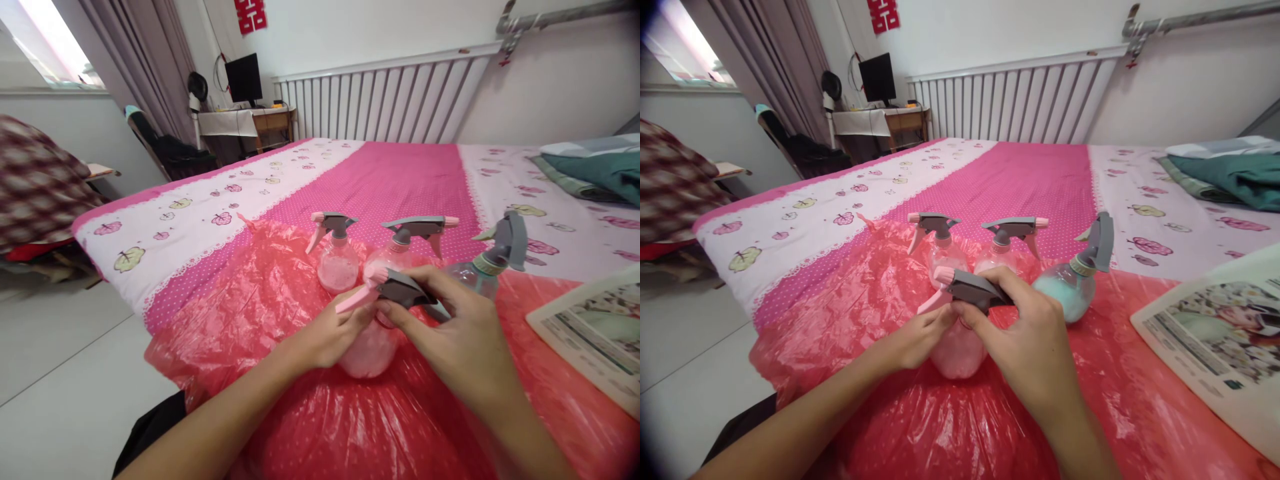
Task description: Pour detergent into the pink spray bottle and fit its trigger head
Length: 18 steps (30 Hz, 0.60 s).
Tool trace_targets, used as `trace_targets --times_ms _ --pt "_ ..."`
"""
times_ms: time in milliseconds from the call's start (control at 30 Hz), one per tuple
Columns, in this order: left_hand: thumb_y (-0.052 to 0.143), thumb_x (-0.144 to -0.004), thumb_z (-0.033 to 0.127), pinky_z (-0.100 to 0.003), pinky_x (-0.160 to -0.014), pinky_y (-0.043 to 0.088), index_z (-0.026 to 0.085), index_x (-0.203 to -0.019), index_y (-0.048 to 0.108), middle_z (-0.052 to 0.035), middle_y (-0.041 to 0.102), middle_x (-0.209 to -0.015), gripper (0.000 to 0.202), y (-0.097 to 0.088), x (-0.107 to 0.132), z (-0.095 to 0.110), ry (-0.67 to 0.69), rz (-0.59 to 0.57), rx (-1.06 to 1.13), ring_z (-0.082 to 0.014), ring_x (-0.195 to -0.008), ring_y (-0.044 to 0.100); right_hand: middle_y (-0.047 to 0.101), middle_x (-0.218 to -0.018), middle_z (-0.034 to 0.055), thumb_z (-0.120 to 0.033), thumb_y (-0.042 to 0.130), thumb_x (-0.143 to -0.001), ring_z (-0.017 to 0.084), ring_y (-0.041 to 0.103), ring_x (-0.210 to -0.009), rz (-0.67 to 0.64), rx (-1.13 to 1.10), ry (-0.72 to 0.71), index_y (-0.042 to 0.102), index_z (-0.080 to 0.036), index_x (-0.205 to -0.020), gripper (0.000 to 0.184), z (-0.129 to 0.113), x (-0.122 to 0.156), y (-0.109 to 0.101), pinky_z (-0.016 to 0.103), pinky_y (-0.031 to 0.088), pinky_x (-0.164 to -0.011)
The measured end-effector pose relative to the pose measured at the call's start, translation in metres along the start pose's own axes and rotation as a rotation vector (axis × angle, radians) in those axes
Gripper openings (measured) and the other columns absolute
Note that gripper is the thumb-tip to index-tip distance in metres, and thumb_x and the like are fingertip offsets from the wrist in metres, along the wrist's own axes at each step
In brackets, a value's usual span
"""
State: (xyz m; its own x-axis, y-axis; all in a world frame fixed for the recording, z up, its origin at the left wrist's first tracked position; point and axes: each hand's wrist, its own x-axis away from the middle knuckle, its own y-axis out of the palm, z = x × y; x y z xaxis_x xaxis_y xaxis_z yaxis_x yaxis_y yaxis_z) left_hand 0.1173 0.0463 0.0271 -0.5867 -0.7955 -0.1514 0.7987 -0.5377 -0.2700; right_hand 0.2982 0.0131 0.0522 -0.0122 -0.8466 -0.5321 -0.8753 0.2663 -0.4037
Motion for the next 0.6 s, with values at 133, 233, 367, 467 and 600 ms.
trace_targets --times_ms 133,233,367,467,600 --pt "0.040 -0.100 0.081 -0.045 -0.111 0.051 0.020 -0.123 0.074 -0.0112 0.075 -0.128 0.074 -0.002 -0.002 -0.004 0.028 -0.092 0.009 -0.0300 -0.122 0.067 0.070 -0.083 -0.0030 -0.038 0.080 -0.089 0.014 0.068 -0.073 0.020 -0.018 0.031 0.068 -0.023 -0.094 0.020 0.004 0.001 0.000 0.024 0.055 -0.067" --pt "0.054 -0.101 0.071 -0.046 -0.114 0.048 0.021 -0.129 0.071 -0.0106 0.071 -0.136 0.059 -0.003 -0.005 -0.007 0.077 -0.115 -0.025 -0.0306 -0.127 0.064 0.070 -0.081 -0.0028 -0.041 0.079 -0.089 0.014 0.067 -0.070 0.020 0.023 0.028 0.068 -0.023 -0.094 0.022 0.004 0.002 -0.001 0.024 0.054 -0.065" --pt "0.068 -0.100 0.054 -0.045 -0.112 0.049 0.020 -0.125 0.071 -0.0106 0.072 -0.133 0.042 -0.002 -0.010 -0.011 0.144 -0.121 -0.011 -0.0300 -0.123 0.066 0.067 -0.077 -0.0036 -0.038 0.075 -0.091 0.012 0.062 -0.066 0.023 0.068 0.030 0.067 -0.022 -0.091 0.018 0.001 0.002 0.000 0.022 0.050 -0.061" --pt "0.068 -0.101 0.045 -0.042 -0.110 0.050 0.020 -0.126 0.071 -0.0091 0.074 -0.128 0.035 0.001 -0.012 -0.011 0.194 -0.134 0.010 -0.0283 -0.120 0.068 0.061 -0.070 -0.0053 -0.031 0.072 -0.090 0.009 0.055 -0.060 0.075 0.087 0.005 0.064 -0.021 -0.089 0.013 -0.001 0.003 0.003 0.021 0.045 -0.057" --pt "0.064 -0.104 0.042 -0.041 -0.113 0.048 0.022 -0.132 0.069 -0.0085 0.073 -0.134 0.035 0.002 -0.012 -0.009 0.209 -0.120 -0.005 -0.0273 -0.124 0.067 0.061 -0.073 -0.0047 -0.030 0.071 -0.092 0.010 0.056 -0.062 0.084 0.098 -0.006 0.063 -0.021 -0.092 0.012 -0.001 0.002 0.008 0.021 0.045 -0.059"
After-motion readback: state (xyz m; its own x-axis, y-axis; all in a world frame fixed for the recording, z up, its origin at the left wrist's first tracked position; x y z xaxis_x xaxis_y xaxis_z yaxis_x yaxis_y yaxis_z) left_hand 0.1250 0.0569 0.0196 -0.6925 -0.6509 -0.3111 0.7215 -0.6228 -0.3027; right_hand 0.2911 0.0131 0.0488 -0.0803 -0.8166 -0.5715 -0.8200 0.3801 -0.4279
